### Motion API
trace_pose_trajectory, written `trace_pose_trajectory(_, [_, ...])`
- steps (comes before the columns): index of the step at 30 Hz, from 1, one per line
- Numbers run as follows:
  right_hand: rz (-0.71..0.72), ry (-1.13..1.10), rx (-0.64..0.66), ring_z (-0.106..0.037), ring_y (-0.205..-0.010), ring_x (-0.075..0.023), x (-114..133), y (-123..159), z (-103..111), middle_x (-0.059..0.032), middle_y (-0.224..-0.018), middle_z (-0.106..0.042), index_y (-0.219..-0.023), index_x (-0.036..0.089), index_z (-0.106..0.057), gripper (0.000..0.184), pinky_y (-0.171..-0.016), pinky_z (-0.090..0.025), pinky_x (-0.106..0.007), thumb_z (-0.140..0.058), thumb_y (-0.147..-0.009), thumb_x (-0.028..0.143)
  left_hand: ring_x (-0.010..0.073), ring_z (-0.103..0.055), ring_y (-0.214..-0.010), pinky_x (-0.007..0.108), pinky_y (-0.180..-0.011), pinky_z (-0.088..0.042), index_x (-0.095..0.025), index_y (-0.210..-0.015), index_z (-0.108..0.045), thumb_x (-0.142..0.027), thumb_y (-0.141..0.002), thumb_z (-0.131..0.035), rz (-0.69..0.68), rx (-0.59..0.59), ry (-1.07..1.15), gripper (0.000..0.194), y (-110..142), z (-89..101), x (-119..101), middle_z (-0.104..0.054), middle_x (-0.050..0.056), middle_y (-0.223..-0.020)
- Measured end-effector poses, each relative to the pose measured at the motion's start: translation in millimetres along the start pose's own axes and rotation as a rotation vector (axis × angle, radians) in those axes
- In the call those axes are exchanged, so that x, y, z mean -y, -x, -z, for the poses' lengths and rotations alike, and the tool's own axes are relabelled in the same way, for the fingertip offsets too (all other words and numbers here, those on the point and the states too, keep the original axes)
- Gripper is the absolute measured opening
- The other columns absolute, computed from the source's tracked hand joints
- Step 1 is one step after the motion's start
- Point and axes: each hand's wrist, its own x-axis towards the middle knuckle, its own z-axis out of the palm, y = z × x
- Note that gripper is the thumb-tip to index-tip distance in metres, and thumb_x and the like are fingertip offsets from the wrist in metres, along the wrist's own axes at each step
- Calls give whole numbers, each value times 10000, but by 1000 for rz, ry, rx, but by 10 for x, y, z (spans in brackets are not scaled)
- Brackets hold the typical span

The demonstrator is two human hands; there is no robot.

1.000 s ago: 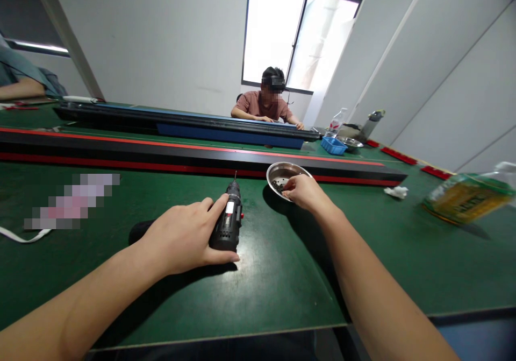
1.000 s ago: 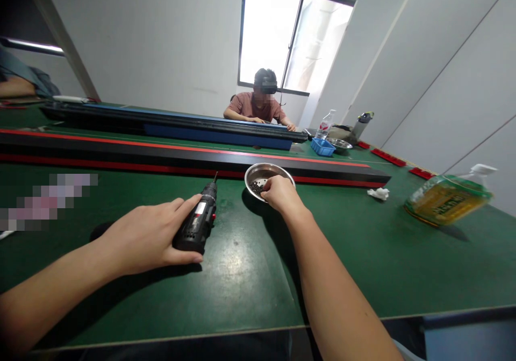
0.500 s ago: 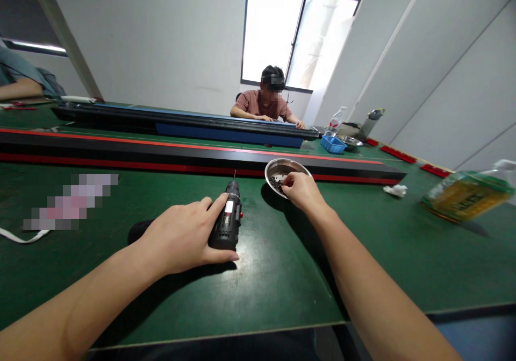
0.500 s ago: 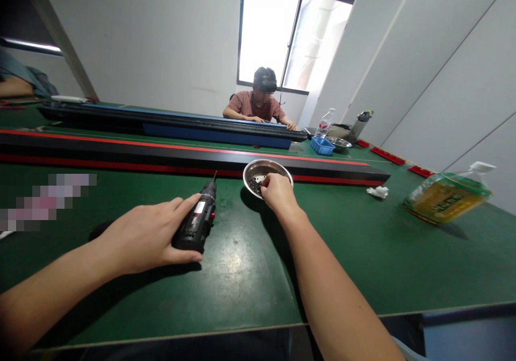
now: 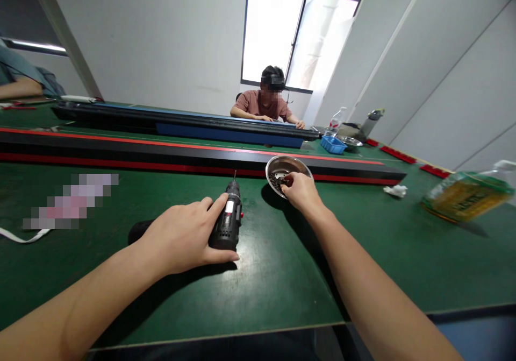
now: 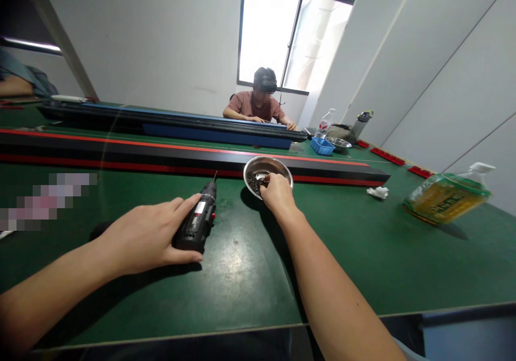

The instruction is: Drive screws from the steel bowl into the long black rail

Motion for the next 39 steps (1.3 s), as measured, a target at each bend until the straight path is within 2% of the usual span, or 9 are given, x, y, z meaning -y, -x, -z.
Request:
trace_pose_trajectory(4, [7,-7,42,-754,-1036,-268,-8,-9,-3,-129,-1105,-812,-1054,176,-845,179,-929,-539,-325,-729,-925,217,388,-757,-975,467,-751,-582,-217,-1682,-262,-945,-805,-465,1,3,-5,1158,9,7,-5,-718,153,-1244])
trace_pose_trajectory(15, [24,16,26,-752,-1066,-265,17,17,40,-148,-1109,-814,-1053,163,-850,208,-971,-528,-315,-666,-967,209,408,-742,-1006,494,-777,-579,-223,-1693,-253,-931,-801,-491,8,23,41,1163,14,31,-1,-706,180,-1288])
trace_pose_trajectory(25, [30,16,13,-748,-1100,-274,7,13,53,-168,-1150,-810,-1115,157,-839,250,-992,-515,-320,-621,-1011,220,390,-744,-1022,446,-773,-561,-236,-1695,-243,-934,-802,-484,12,19,29,1158,11,23,-6,-711,172,-1287])
trace_pose_trajectory(39, [-21,-24,-58,-743,-988,-253,3,22,152,-135,-1076,-801,-1034,166,-784,157,-875,-514,-312,-653,-987,240,395,-745,-1031,461,-796,-567,-241,-1693,-250,-940,-794,-481,15,25,42,1162,1,11,3,-705,181,-1316])
